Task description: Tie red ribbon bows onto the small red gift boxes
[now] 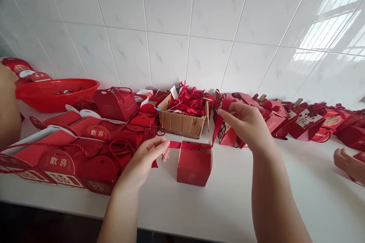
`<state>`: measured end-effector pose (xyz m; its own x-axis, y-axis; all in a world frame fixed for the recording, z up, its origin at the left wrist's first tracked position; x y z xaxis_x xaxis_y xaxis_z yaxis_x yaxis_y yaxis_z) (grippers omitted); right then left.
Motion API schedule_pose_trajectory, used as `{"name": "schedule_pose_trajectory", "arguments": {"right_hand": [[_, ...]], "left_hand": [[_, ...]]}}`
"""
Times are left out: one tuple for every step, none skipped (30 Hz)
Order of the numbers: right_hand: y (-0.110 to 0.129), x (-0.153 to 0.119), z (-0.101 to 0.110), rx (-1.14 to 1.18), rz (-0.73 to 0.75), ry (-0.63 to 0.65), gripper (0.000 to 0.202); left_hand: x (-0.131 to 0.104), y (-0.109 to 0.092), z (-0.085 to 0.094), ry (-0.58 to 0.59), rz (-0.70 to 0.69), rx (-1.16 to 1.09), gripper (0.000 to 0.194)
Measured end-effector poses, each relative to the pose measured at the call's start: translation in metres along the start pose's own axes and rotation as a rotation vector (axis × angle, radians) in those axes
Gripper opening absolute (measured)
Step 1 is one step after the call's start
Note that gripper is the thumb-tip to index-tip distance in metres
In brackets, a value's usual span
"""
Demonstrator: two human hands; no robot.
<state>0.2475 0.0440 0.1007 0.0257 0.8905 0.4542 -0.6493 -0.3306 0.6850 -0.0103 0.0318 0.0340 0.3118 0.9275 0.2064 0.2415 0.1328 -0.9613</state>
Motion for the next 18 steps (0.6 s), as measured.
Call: {"name": "schedule_pose_trajectory", "arguments": {"right_hand": [[0.005, 0.002, 0.000, -0.012, 0.003, -0.057, 0.025], [0.010, 0.003, 0.000, -0.012, -0.001, -0.105, 0.024], [0.013, 0.004, -0.001, -0.005, -0.012, -0.132, 0.023], [0.016, 0.004, -0.003, 0.005, -0.022, -0.135, 0.022], [0.018, 0.005, -0.004, 0.016, -0.024, -0.128, 0.021], [0.020, 0.005, -0.004, 0.032, -0.016, -0.120, 0.020], [0.020, 0.006, -0.003, 0.058, -0.001, -0.109, 0.019], [0.020, 0.006, -0.001, 0.100, 0.020, -0.101, 0.017], [0.020, 0.007, 0.001, 0.158, 0.041, -0.094, 0.015], [0.018, 0.007, 0.004, 0.227, 0.056, -0.084, 0.014], [0.016, 0.008, 0.007, 0.301, 0.066, -0.073, 0.014], [0.013, 0.008, 0.009, 0.368, 0.069, -0.061, 0.015], [0.010, 0.009, 0.012, 0.424, 0.069, -0.049, 0.016], [0.007, 0.009, 0.015, 0.466, 0.065, -0.033, 0.017], [0.005, 0.010, 0.017, 0.495, 0.056, -0.018, 0.018], [0.002, 0.010, 0.019, 0.517, 0.045, -0.005, 0.019], [0.000, 0.011, 0.021, 0.532, 0.034, 0.002, 0.020], [-0.002, 0.011, 0.023, 0.542, 0.023, 0.004, 0.020]], "left_hand": [[-0.002, -0.004, 0.001, -0.015, -0.035, -0.026, 0.034], [-0.004, -0.007, 0.002, -0.034, -0.073, -0.055, 0.033], [-0.005, -0.009, 0.003, -0.054, -0.110, -0.085, 0.032], [-0.006, -0.011, 0.004, -0.070, -0.141, -0.114, 0.032], [-0.006, -0.012, 0.005, -0.084, -0.166, -0.143, 0.032], [-0.005, -0.013, 0.006, -0.092, -0.178, -0.170, 0.031], [-0.003, -0.013, 0.005, -0.097, -0.182, -0.195, 0.031], [0.001, -0.014, 0.005, -0.103, -0.185, -0.218, 0.030], [0.005, -0.015, 0.003, -0.110, -0.187, -0.228, 0.029], [0.010, -0.017, 0.000, -0.117, -0.190, -0.220, 0.029], [0.016, -0.022, -0.004, -0.127, -0.197, -0.182, 0.028], [0.022, -0.027, -0.010, -0.129, -0.201, -0.108, 0.026], [0.028, -0.034, -0.017, -0.121, -0.196, 0.001, 0.026], [0.035, -0.042, -0.025, -0.101, -0.181, 0.148, 0.025], [0.041, -0.049, -0.035, -0.043, -0.134, 0.330, 0.023], [0.047, -0.057, -0.045, 0.025, -0.082, 0.487, 0.025], [0.053, -0.064, -0.054, 0.092, -0.044, 0.589, 0.025], [0.057, -0.071, -0.062, 0.173, 0.006, 0.653, 0.022]]}}
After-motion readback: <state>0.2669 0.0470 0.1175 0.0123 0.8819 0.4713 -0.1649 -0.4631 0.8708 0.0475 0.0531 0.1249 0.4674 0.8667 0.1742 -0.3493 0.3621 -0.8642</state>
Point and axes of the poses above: each hand's wrist, its own x-axis towards the middle knuckle, its own z-axis out of the back of the hand, y = z × x, the point moved 3 cm from there along x, towards the middle knuckle, and after that the axes turned 12 degrees about -x, right-handed, at the moved point
